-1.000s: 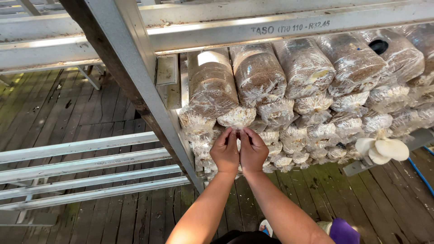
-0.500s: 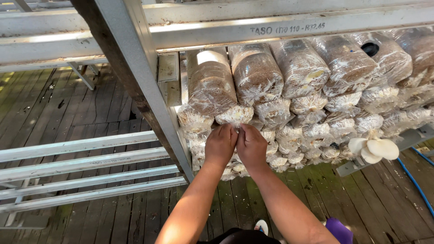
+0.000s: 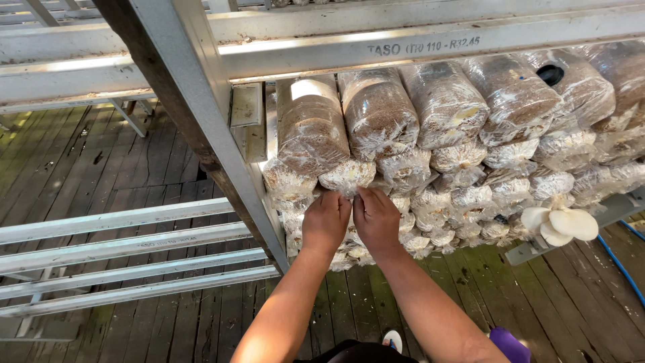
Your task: The person manipulates plastic bags filled with substrate on a wooden rack, picking mushrooms from the openings of the bags by hand.
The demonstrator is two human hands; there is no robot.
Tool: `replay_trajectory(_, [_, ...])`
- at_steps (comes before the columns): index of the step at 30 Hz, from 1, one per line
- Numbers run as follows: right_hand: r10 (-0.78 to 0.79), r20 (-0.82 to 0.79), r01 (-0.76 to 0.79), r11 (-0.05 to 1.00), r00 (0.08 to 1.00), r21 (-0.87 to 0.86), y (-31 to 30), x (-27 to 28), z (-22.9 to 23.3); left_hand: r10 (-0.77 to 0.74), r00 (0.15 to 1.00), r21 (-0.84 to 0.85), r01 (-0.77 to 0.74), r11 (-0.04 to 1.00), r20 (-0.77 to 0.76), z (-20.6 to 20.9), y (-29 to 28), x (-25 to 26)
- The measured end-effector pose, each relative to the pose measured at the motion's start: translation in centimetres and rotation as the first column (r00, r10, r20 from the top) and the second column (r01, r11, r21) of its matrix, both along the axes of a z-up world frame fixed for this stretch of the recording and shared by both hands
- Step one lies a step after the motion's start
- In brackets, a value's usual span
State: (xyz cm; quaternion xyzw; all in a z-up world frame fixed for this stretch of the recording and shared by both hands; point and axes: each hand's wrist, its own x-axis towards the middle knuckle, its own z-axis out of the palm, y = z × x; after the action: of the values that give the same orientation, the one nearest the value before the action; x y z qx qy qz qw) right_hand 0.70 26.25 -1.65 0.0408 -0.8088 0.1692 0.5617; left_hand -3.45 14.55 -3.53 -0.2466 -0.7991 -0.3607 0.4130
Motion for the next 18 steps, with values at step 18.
replay_trajectory(18, [0.443,0.236,0.147,0.225,0.865,-0.963,-1.6,1.3,2.0,-0.368,0.538,0.524,-0.168,0.835,0.759,3.7,0.8,3.8])
